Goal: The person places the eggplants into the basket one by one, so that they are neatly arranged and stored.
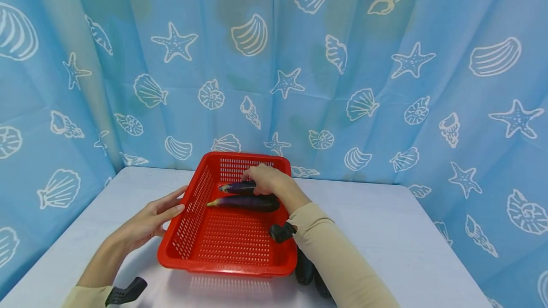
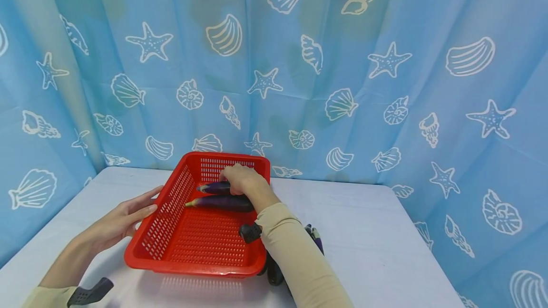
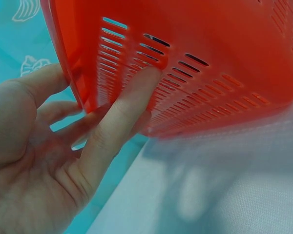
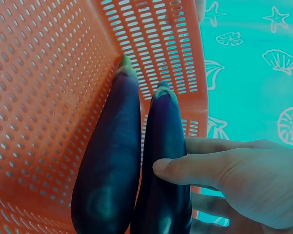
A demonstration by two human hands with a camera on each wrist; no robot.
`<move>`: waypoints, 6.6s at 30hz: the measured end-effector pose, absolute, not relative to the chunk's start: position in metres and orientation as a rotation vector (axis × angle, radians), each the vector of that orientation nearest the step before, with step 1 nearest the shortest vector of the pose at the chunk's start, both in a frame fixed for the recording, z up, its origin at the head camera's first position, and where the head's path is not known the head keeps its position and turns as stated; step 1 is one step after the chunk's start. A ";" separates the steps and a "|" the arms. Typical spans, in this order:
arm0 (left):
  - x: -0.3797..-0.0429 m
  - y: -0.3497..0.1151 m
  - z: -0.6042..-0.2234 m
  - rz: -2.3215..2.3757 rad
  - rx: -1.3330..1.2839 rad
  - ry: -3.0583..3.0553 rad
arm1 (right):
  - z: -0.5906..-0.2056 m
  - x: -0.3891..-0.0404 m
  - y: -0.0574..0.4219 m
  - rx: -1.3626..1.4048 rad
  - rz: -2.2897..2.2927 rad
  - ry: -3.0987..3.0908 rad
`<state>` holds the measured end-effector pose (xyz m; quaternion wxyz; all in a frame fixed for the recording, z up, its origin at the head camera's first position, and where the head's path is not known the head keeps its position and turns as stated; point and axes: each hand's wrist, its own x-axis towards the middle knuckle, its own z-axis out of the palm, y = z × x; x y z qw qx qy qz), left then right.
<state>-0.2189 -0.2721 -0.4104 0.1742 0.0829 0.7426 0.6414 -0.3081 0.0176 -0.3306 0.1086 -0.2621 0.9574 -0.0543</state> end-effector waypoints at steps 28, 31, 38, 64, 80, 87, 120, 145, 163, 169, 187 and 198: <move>-0.219 -0.270 -0.409 1.832 0.204 2.096 | -0.343 -0.321 0.016 -0.761 -0.173 2.803; -0.220 -0.269 -0.409 1.835 0.199 2.096 | -0.345 -0.323 0.016 -0.762 -0.173 2.804; -0.221 -0.268 -0.409 1.838 0.183 2.106 | -0.347 -0.327 0.016 -0.757 -0.175 2.791; -0.222 -0.269 -0.412 1.843 0.202 2.104 | -0.351 -0.326 0.022 -0.745 -0.138 2.801; -0.223 -0.270 -0.413 1.838 0.196 2.083 | -0.340 -0.324 0.047 -0.736 -0.249 2.846; -0.222 -0.269 -0.410 1.822 0.185 2.099 | -0.330 -0.321 0.061 -0.804 -0.330 2.855; -0.220 -0.269 -0.411 1.822 0.207 2.097 | -0.333 -0.284 0.132 -0.716 -0.732 2.913; -0.218 -0.267 -0.407 1.824 0.198 2.084 | -0.365 -0.237 0.188 -0.486 -0.657 3.004; -0.219 -0.267 -0.408 1.821 0.202 2.082 | -0.389 -0.226 0.221 -0.432 -0.661 2.923; -0.218 -0.267 -0.407 1.818 0.205 2.086 | -0.396 -0.225 0.229 -0.423 -0.677 2.896; -0.218 -0.268 -0.407 1.794 0.217 2.104 | -0.396 -0.219 0.247 -0.267 -0.719 2.728; -0.218 -0.268 -0.409 1.799 0.224 2.098 | -0.394 -0.213 0.244 -0.157 -0.633 2.600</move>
